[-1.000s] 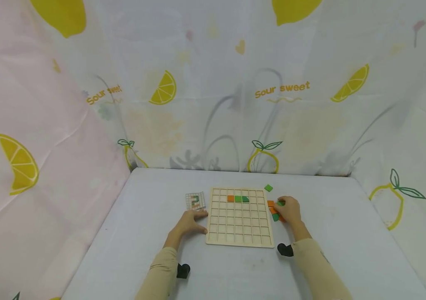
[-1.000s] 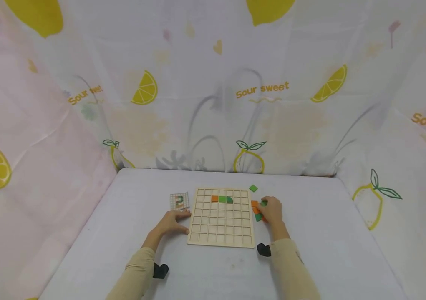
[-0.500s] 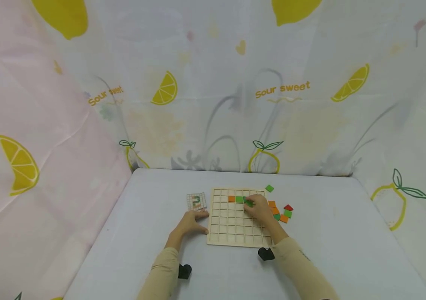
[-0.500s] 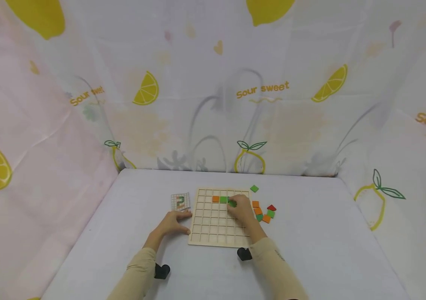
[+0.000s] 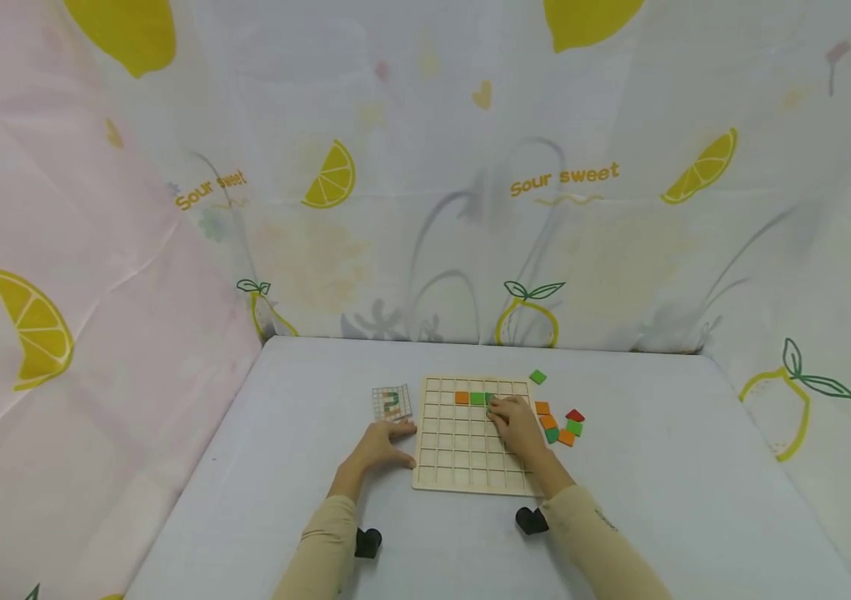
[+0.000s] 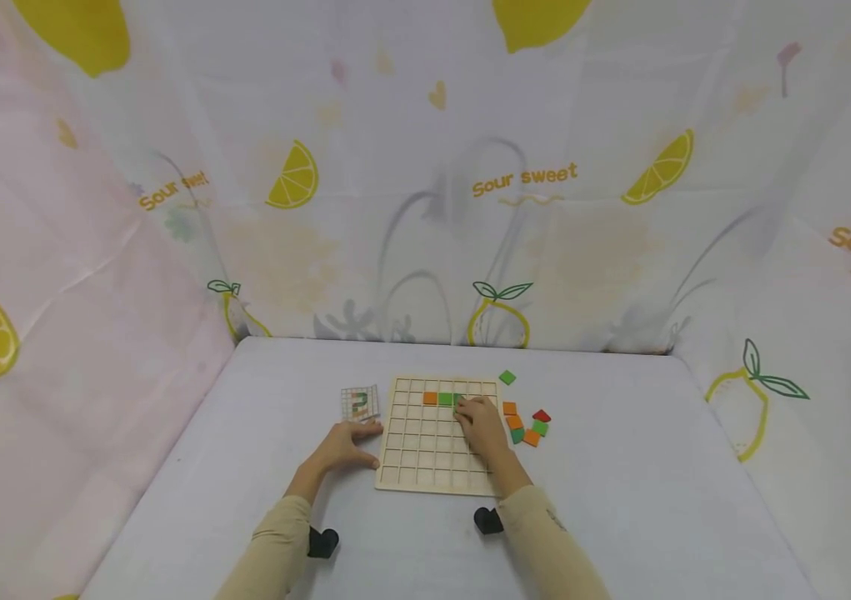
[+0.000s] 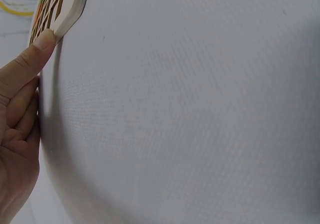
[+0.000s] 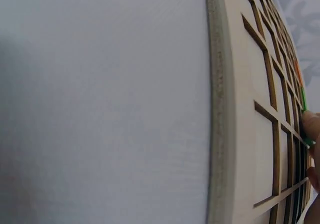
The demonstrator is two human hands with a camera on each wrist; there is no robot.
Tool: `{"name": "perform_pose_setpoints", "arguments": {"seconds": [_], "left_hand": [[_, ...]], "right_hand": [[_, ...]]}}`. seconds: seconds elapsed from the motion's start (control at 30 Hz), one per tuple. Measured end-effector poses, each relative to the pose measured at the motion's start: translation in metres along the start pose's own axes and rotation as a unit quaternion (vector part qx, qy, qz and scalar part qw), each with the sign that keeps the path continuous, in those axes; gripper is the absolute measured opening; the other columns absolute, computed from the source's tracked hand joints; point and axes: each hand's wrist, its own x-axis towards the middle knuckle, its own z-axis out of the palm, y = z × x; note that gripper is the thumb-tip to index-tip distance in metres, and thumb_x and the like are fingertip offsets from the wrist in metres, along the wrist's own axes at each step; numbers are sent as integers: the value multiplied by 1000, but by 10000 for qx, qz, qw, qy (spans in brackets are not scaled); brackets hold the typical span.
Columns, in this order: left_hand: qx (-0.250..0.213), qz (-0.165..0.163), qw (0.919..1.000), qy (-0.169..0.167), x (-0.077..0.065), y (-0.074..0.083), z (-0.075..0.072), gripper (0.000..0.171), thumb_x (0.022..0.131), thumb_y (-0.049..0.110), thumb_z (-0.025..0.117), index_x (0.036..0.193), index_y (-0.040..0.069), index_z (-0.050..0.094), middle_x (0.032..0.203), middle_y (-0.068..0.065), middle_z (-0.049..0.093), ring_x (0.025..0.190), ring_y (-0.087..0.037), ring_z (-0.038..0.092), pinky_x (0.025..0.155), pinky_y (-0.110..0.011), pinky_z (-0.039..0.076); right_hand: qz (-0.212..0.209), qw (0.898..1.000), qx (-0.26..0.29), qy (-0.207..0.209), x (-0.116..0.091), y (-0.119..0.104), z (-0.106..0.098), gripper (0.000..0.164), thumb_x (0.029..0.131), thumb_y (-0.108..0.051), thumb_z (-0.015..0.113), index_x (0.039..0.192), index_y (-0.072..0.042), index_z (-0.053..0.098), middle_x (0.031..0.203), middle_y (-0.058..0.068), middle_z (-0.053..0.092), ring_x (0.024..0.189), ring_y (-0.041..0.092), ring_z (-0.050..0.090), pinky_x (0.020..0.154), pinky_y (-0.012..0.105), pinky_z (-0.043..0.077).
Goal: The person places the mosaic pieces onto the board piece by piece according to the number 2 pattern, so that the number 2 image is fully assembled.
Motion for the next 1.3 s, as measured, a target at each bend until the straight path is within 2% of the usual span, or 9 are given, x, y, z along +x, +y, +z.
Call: {"name": "perform_pose_setpoints", "arguments": {"seconds": [0.17,0.3,0.57,0.7,0.83,0.93,1.1,1.17,1.3], "left_hand": [[9,-14,10000,-27,0,1,-1,64,60,13,86,118,-3,62,127,-18,57,125,-34,48,106,-47,36],[81,-6,10000,-30,0,1,-1,65,60,13,86,118,-3,62,128,-19,56,125,-34,48,106,-48,36],[72,-73,9999,-32,1,-2,1,65,60,14,86,119,-2,62,130,-18,55,126,-34,47,107,-47,35],[21,13,10000,-13,1,-2,2,65,60,13,86,118,-3,62,129,-20,55,125,-34,47,107,-47,35],[-2,73,10000,-20,1,-1,2,65,60,12,86,118,-4,62,129,-21,55,125,-34,48,107,-47,36],[14,72,10000,-8,1,0,2,65,60,12,86,118,-3,62,129,-21,54,125,-34,48,106,-47,36],[81,10,10000,0,1,0,1,65,59,13,86,118,-3,62,129,-20,54,125,-34,48,106,-47,36],[87,-10,10000,-7,0,0,1,65,59,13,86,118,-2,62,129,-20,55,125,-34,48,106,-47,36],[78,-25,10000,-11,0,1,1,65,59,13,86,118,-2,62,130,-20,54,125,-34,48,106,-47,36]], "right_hand": [[-277,9996,-89,47,0,-1,-4,15,77,1,73,91,3,73,93,13,72,89,30,61,77,45,54],[-236,9997,-43,28,-2,0,-4,15,76,0,73,91,1,74,92,11,72,89,30,61,77,45,54],[799,9917,960,310,-5,1,-2,11,75,0,75,84,6,73,91,16,71,88,34,63,76,43,55],[1271,9787,1579,325,-9,3,-8,18,76,1,74,92,9,70,94,21,68,84,33,62,69,31,55],[1630,9686,1807,503,-19,0,-25,27,76,2,73,101,11,66,96,26,66,81,33,63,67,20,53],[1710,9721,1362,851,-29,5,-42,27,75,2,74,100,11,67,94,25,67,78,34,64,66,23,54],[1898,9735,447,1192,-50,23,-67,26,76,5,70,101,12,66,98,28,66,89,43,61,83,51,51],[2115,9707,238,1112,-58,27,-75,29,78,5,65,105,13,64,101,30,64,95,45,58,86,56,47],[2550,9647,-34,656,-71,31,-81,32,82,-2,62,110,13,62,105,32,60,98,44,55,84,54,46]]}}
